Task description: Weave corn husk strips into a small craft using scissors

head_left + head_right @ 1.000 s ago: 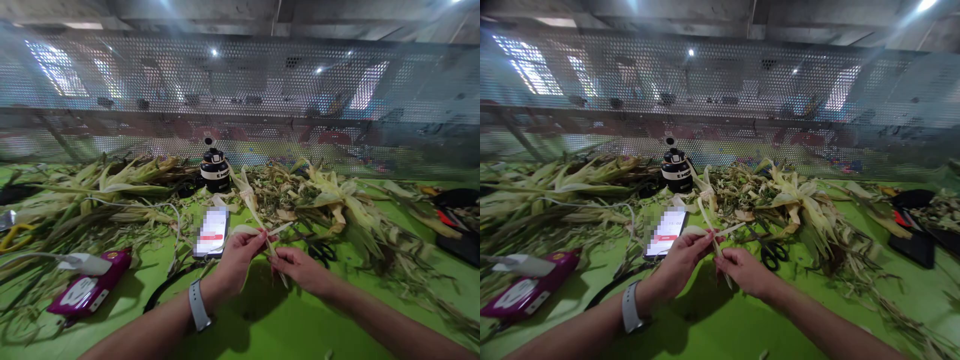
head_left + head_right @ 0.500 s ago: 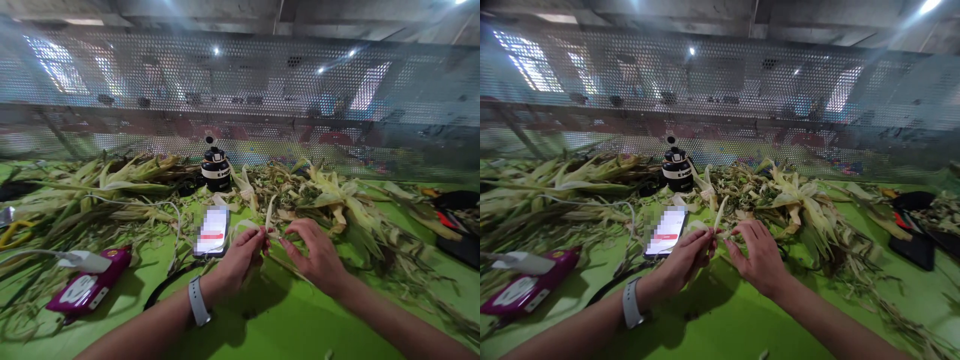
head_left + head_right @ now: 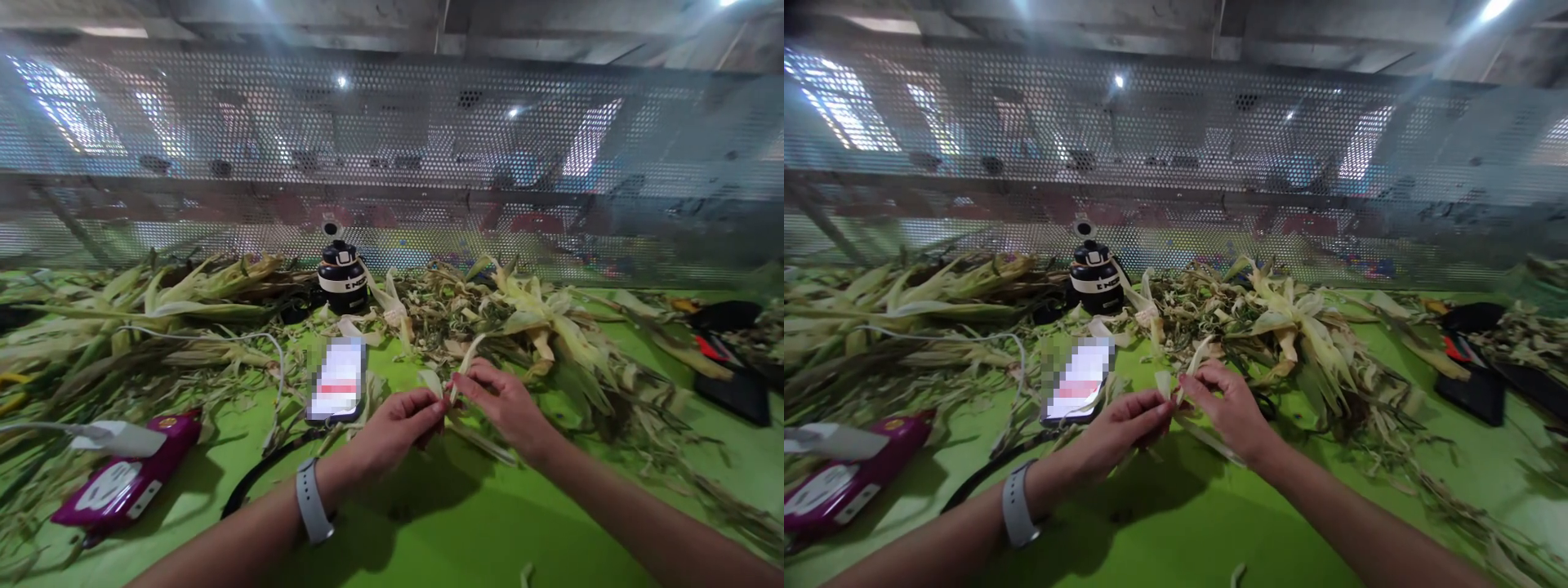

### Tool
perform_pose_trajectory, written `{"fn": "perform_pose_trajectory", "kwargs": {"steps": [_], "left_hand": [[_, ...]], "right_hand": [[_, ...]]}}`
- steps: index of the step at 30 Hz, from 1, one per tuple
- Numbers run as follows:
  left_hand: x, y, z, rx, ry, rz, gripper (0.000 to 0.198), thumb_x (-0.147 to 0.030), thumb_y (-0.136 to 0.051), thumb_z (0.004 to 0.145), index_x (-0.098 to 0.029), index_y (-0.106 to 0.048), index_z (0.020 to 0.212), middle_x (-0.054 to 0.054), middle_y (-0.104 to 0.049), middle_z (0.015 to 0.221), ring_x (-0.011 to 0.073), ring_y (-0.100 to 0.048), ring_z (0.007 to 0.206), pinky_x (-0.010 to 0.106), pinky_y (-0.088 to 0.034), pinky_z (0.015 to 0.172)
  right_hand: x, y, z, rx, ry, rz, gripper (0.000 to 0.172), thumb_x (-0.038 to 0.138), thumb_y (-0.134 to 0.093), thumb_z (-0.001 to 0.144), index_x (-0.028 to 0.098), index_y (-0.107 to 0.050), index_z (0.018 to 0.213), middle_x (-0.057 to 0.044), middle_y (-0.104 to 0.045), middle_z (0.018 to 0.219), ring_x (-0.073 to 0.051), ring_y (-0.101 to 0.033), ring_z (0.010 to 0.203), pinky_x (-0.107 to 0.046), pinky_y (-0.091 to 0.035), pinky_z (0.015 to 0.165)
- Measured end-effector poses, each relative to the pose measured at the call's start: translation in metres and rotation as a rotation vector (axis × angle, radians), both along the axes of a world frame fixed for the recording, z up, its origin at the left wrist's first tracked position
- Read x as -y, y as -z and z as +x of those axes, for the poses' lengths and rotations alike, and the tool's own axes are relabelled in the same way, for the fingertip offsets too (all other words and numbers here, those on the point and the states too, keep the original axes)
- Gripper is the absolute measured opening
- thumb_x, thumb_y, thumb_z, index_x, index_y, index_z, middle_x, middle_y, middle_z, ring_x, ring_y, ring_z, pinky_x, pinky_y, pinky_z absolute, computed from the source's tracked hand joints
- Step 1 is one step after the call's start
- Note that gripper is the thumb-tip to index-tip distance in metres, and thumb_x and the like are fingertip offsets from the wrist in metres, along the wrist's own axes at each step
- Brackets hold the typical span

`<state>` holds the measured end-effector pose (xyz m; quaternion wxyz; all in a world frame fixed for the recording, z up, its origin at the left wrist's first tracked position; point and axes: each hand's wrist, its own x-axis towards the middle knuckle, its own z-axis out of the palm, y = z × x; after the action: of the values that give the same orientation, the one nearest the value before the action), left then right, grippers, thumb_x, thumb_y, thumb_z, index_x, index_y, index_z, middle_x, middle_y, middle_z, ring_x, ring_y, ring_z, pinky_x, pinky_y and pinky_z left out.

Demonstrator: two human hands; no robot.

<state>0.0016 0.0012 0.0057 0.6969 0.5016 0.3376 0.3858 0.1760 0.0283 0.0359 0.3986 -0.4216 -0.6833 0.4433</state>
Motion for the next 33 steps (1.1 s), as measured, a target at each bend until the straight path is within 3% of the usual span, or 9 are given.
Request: {"fn": "perform_pose_trajectory", "kwargs": {"steps": [5,11,16,21,24,28,33], "left_hand": [[0.002,-0.004,0.001,-0.082,0.044,0.087,0.041,-0.054,-0.064,0.075,-0.014,-0.064,0.086,-0.004,-0.044,0.063,0.007,-0.034,0.054,0.023,-0.025,0.052],[0.002,0.001,0.001,0.06,0.019,-0.08,0.031,-0.044,-0.067,0.076,-0.014,-0.065,0.081,-0.003,-0.046,0.064,0.0076,-0.035,0.056,0.023,-0.026,0.054],[0.001,0.006,0.001,0.099,-0.021,-0.105,0.021,-0.035,-0.064,0.077,-0.015,-0.066,0.081,-0.001,-0.052,0.067,0.0091,-0.039,0.058,0.023,-0.029,0.055],[0.003,-0.001,0.002,0.01,-0.061,-0.081,0.018,-0.032,-0.061,0.074,-0.014,-0.064,0.074,-0.003,-0.047,0.057,0.0083,-0.035,0.051,0.023,-0.025,0.05],[0.004,-0.005,0.004,0.014,-0.047,-0.106,0.015,-0.03,-0.06,0.071,-0.015,-0.061,0.072,-0.005,-0.045,0.052,0.0073,-0.031,0.047,0.023,-0.022,0.048],[0.006,-0.008,0.006,0.069,-0.053,-0.169,0.018,-0.031,-0.058,0.072,-0.016,-0.056,0.062,-0.006,-0.036,0.047,0.0072,-0.028,0.044,0.024,-0.018,0.045],[0.006,-0.006,0.007,0.156,-0.066,-0.222,0.017,-0.032,-0.059,0.071,-0.016,-0.056,0.066,-0.003,-0.043,0.053,0.008,-0.035,0.048,0.023,-0.021,0.047]], "right_hand": [[0.007,0.001,-0.007,-0.117,-0.137,-0.286,0.035,0.049,-0.072,0.07,0.016,-0.07,0.08,-0.003,-0.063,0.079,-0.017,-0.057,0.078,-0.029,-0.045,0.073],[0.008,0.016,-0.012,-0.442,-0.094,-0.497,0.03,0.046,-0.075,0.07,0.018,-0.069,0.081,0.001,-0.064,0.07,-0.012,-0.057,0.069,-0.024,-0.046,0.068],[0.013,0.016,-0.015,-0.42,-0.109,-0.429,0.035,0.052,-0.069,0.074,0.018,-0.063,0.075,0.002,-0.058,0.068,-0.012,-0.054,0.065,-0.024,-0.046,0.065],[0.02,0.014,-0.016,-0.35,-0.071,-0.286,0.04,0.057,-0.06,0.08,0.019,-0.056,0.069,0.002,-0.054,0.072,-0.012,-0.052,0.07,-0.024,-0.046,0.069],[0.023,0.013,-0.016,-0.308,-0.072,-0.28,0.04,0.059,-0.057,0.081,0.02,-0.054,0.072,0.002,-0.053,0.072,-0.013,-0.051,0.07,-0.024,-0.046,0.068],[0.022,0.011,-0.017,-0.269,-0.07,-0.249,0.041,0.061,-0.054,0.082,0.021,-0.053,0.073,-0.001,-0.056,0.078,-0.015,-0.053,0.072,-0.026,-0.046,0.068],[0.019,0.008,-0.015,-0.189,-0.079,-0.162,0.046,0.065,-0.05,0.082,0.021,-0.05,0.068,-0.003,-0.061,0.085,-0.016,-0.054,0.076,-0.027,-0.046,0.07]]}}
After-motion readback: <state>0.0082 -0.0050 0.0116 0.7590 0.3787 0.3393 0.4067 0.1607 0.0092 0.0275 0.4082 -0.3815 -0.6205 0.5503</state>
